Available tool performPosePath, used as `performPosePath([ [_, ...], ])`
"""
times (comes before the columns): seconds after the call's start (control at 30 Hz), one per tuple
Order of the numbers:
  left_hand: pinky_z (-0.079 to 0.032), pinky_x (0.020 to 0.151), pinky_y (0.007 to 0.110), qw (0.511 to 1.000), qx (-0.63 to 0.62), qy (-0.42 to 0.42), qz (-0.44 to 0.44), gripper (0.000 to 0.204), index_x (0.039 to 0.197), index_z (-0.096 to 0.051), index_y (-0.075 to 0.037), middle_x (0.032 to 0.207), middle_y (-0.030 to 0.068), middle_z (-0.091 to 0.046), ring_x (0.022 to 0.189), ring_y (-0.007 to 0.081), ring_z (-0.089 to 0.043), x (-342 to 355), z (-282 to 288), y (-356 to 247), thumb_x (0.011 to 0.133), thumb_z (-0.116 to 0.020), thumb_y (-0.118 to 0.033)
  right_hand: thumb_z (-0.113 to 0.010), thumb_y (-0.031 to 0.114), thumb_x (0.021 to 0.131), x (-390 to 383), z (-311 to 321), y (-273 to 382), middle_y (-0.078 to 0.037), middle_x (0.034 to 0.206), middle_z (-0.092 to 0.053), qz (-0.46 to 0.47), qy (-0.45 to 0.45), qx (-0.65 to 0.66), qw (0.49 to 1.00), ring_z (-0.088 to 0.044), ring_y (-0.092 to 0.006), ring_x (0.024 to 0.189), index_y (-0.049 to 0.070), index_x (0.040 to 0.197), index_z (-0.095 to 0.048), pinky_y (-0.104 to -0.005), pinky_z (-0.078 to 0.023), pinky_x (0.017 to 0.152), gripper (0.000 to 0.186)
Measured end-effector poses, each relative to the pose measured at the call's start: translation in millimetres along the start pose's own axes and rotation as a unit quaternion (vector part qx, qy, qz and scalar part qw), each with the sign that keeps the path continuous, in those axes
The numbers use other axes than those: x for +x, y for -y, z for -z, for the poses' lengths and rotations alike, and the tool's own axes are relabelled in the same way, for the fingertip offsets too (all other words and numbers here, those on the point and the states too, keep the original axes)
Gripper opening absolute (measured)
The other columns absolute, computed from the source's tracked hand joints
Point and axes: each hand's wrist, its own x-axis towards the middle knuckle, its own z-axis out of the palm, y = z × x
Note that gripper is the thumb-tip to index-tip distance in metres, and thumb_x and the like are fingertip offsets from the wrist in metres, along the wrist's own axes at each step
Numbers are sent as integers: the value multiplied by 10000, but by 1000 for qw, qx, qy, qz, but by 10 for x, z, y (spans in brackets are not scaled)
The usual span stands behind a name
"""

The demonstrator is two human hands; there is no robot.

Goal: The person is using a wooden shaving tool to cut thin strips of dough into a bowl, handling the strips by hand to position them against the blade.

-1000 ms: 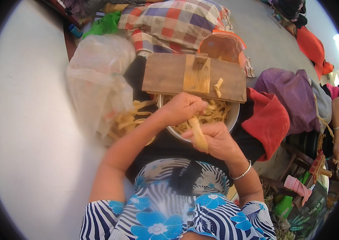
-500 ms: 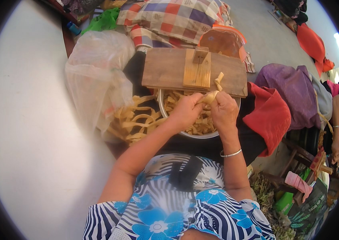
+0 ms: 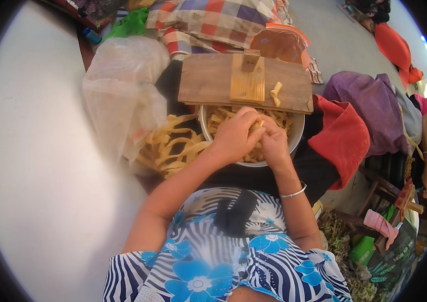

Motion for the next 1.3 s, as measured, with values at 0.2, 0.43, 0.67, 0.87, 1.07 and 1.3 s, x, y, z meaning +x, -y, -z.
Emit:
performPosePath([
  [0.2,-473,665,341,953,-205,12,225,245,976,-564,23,722,95,-561,712,198,-583,56,-145,305,954,-527,-218,-615,14,833,27,-51,103,-135,1145,-576,221,-142,-250,932,-566,-220,1023,-42,849,-667,-312,-449,877,78],
  [0.43,-460,607,326,965,-160,12,206,229,908,-594,9,724,88,-588,661,176,-581,-484,-17,259,967,-537,-205,-589,55,886,60,172,142,-120,1234,-548,87,-132,-10,987,-547,-191,1082,-24,1172,-589,-303,-442,925,296],
  [0.67,-453,629,311,995,99,10,2,128,928,-612,-25,750,109,-600,670,210,-574,-227,163,182,940,-574,-147,-613,136,901,229,259,548,-78,1062,-620,52,80,-146,985,-583,-132,963,-22,1168,-609,-275,-477,847,310],
  [0.87,-418,625,226,958,-216,103,160,149,934,-632,-14,758,-41,-544,706,46,-476,211,401,198,937,-594,-158,-616,113,896,423,371,583,22,657,-581,-58,125,-125,983,-496,-37,552,-3,848,-670,-193,-398,509,137],
  [1.07,-430,643,232,964,-190,72,173,141,990,-634,-20,780,-23,-565,706,59,-498,653,655,564,921,-582,-131,-614,130,889,846,222,454,21,655,-550,34,-6,-118,992,-481,-49,611,-5,864,-655,-223,-385,535,143],
  [1.3,-476,685,393,991,78,-23,106,151,928,-616,-15,782,157,-634,733,305,-616,792,436,821,883,-588,-156,-608,125,840,969,154,217,-141,695,-625,205,-67,-375,902,-587,-348,619,-5,879,-625,-431,-475,623,137],
])
